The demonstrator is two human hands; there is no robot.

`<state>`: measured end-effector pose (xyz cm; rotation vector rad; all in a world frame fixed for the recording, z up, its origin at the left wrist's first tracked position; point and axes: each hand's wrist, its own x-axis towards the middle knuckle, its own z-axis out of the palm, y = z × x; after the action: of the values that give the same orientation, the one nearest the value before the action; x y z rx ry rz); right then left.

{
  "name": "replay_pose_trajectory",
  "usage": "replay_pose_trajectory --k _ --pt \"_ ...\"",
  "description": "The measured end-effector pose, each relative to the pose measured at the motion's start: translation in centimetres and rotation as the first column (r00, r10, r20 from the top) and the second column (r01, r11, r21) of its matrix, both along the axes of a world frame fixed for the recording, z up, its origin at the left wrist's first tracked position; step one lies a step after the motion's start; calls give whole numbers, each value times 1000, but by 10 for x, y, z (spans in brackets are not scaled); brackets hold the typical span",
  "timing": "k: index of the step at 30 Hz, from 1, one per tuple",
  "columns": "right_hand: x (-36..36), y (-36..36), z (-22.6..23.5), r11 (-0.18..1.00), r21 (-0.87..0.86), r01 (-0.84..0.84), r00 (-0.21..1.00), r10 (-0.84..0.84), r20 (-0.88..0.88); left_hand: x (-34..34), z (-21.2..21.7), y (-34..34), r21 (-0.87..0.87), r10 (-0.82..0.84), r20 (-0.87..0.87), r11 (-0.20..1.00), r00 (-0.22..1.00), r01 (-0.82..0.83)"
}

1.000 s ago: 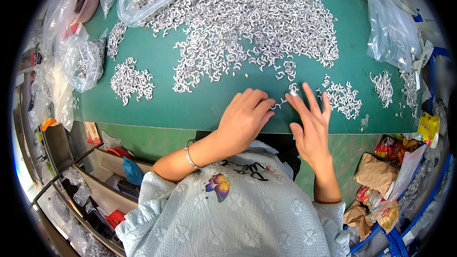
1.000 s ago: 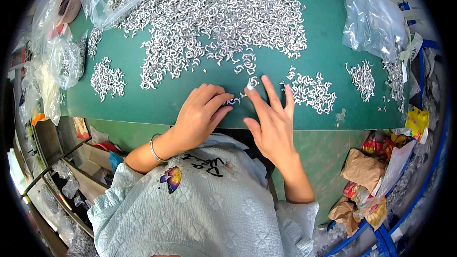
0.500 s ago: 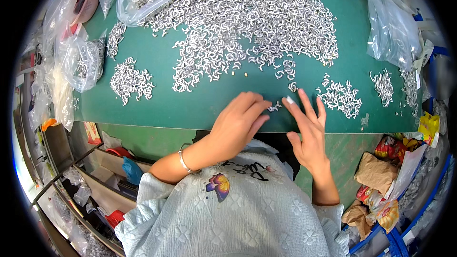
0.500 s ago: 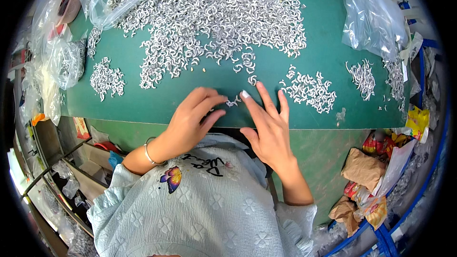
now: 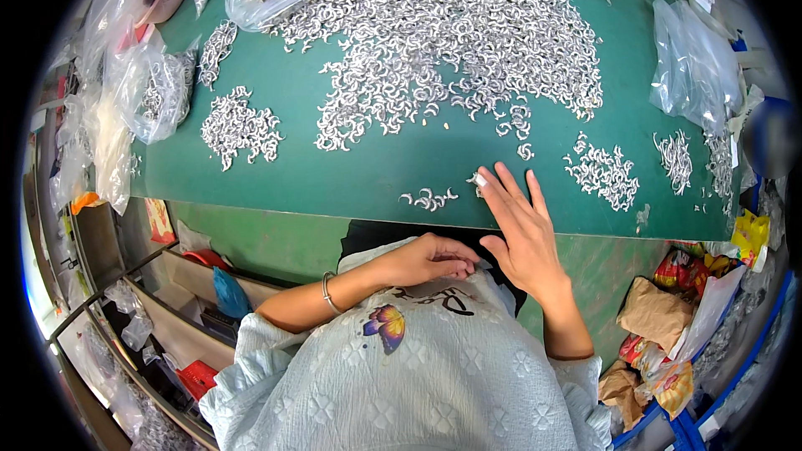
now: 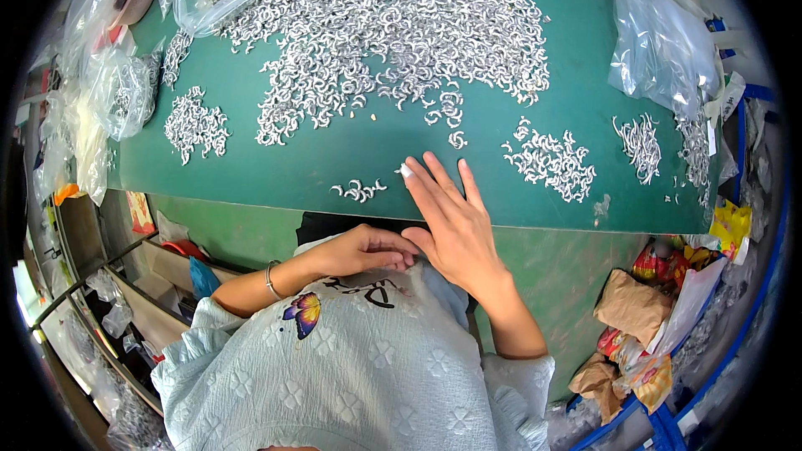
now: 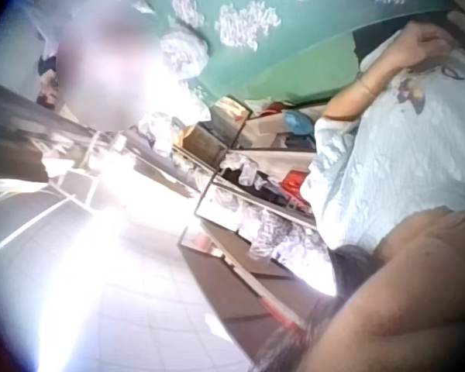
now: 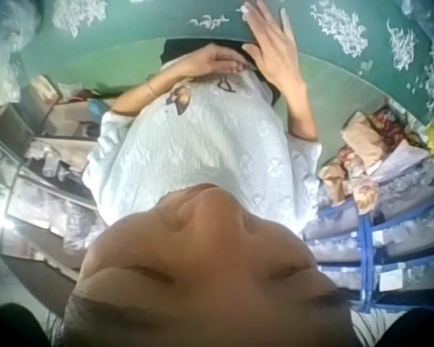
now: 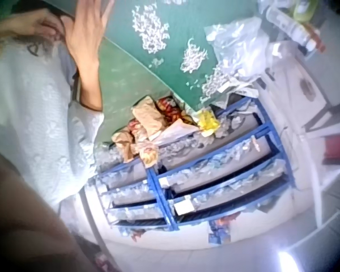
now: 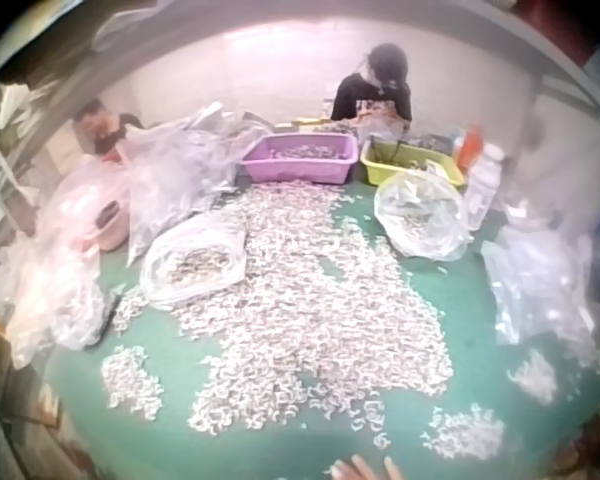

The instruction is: The person sorts small metal crescent-shaped components on a green workbench by hand, arranging them into small piles and then placing them into transparent plastic bags.

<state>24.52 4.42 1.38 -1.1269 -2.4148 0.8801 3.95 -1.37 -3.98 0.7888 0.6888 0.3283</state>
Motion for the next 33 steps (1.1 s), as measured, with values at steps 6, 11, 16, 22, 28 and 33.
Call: replay_pose_trajectory --k 6,11,16,22,28,33 --pt "-11 7 0 997 42 -70 997 70 -10 6 -9 1 -404 278 153 893 948 -197" --pt "-11 -14 -3 996 68 -52 994 45 97 17 -18 13 -646 475 256 732 842 -217" --pt "-11 -21 -9 984 163 66 994 -80 77 22 -20 14 -632 447 171 734 878 -250" --pt "-8 -23 -16 987 158 30 988 -52 142 19 -25 15 -631 397 228 756 889 -176" --pt "21 -13 -8 974 164 156 954 -192 231 19 -21 17 -620 367 251 771 896 -143" --pt "45 -1 -9 927 274 256 879 -341 332 17 -16 19 -607 339 239 783 910 -132"
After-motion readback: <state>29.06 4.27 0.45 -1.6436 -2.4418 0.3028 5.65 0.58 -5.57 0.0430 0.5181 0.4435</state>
